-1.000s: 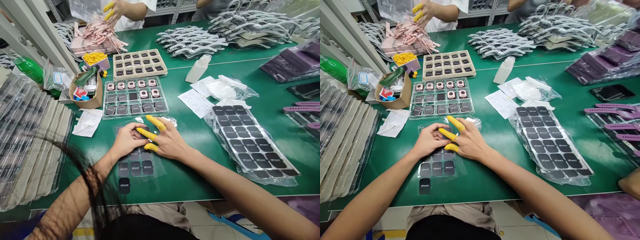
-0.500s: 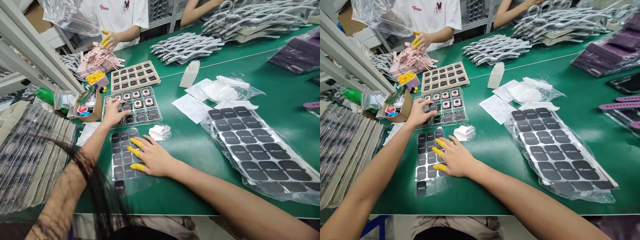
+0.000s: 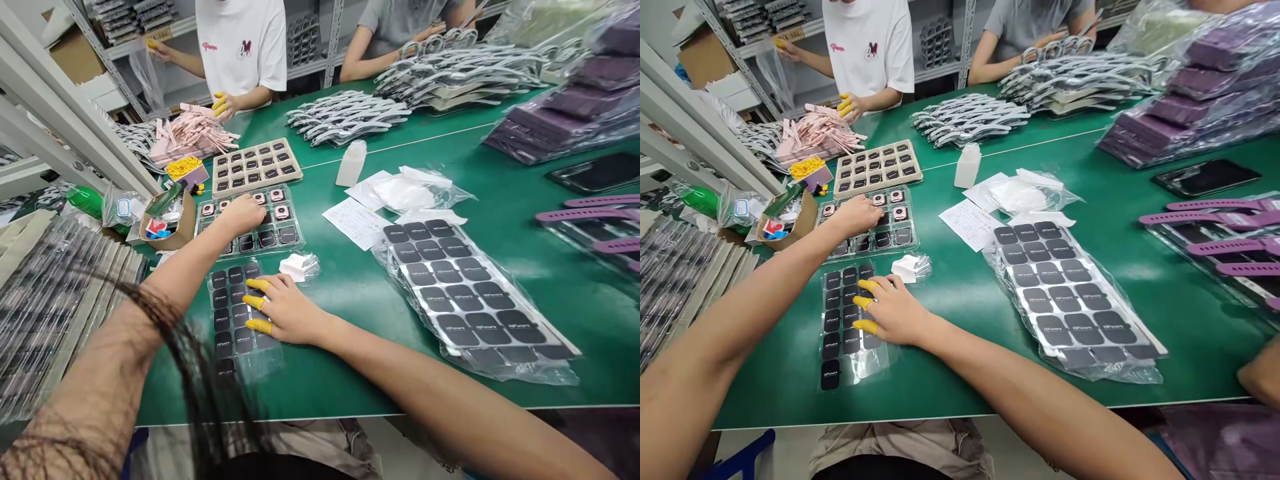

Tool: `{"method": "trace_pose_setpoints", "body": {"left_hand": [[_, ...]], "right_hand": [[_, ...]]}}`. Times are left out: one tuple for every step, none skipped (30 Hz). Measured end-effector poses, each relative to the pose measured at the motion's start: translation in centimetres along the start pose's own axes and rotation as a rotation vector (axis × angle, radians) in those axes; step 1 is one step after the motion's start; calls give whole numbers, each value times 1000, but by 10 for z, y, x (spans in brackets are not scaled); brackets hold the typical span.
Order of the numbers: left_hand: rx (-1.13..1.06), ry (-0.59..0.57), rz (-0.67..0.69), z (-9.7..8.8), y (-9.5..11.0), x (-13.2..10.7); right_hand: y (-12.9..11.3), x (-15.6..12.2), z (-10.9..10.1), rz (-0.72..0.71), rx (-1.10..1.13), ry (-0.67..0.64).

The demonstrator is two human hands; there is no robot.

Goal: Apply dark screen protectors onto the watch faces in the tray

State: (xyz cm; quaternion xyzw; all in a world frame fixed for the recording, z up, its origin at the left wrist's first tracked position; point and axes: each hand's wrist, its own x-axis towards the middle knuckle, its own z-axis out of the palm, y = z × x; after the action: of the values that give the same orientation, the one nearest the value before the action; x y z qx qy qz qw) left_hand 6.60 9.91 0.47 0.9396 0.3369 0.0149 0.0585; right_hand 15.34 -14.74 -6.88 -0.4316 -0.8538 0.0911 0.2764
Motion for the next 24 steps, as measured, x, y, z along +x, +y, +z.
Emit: {"method": "trace_pose_setpoints", "body": {"left_hand": [[-42,47,-27,1,5,-10],[-81,98,-58,3,11,-23],[-108,146,-87,5,18,-40],[-139,181,-108,8,27,-61],[-172,203,-124,12,36,-83],[-245,220,-140,16,46,-106],[-481,219,-166,21,55,-129],[-720,207,-207,25,63,-150],[-894,161,-255,28,71,-168],[-1031,117,-301,30,77,-182],[-1151,71,-342,32,82,-192],[-1250,25,-373,33,85,-198],[-1336,-16,-392,33,87,-201],[-1412,-51,-400,33,89,-202],[-1472,-79,-400,33,89,-202],[-1513,-100,-394,33,89,-201],[-1537,-113,-389,33,89,-200],[-1545,-123,-387,33,89,-201],[-1545,-131,-387,33,88,-201],[-1540,-137,-391,34,88,-203],[-1531,-142,-395,35,89,-204],[-1522,-144,-400,36,89,-206],[-1515,-143,-403,37,90,-208],[-1510,-136,-405,39,90,-209]], "right_hand": [[3,0,-2,35,57,89],[6,1,-5,82,108,203],[11,1,-8,136,144,327],[15,0,-12,186,162,441],[20,-1,-16,220,166,526],[24,-2,-19,231,164,567],[28,-3,-22,218,164,562],[30,-4,-25,188,169,521],[32,-6,-27,147,176,465],[32,-7,-28,103,181,411],[32,-7,-28,70,184,371],[31,-8,-29,41,188,350],[29,-8,-29,14,193,345],[28,-8,-30,-13,198,348],[27,-8,-31,-41,198,347],[26,-7,-32,-64,193,342],[25,-7,-33,-90,184,332],[24,-7,-34,-119,171,319],[24,-7,-34,-140,153,305],[23,-7,-34,-157,136,291],[23,-7,-32,-168,122,279],[22,-7,-30,-172,113,274],[21,-7,-27,-172,112,280],[20,-7,-25,-167,125,301]]}}
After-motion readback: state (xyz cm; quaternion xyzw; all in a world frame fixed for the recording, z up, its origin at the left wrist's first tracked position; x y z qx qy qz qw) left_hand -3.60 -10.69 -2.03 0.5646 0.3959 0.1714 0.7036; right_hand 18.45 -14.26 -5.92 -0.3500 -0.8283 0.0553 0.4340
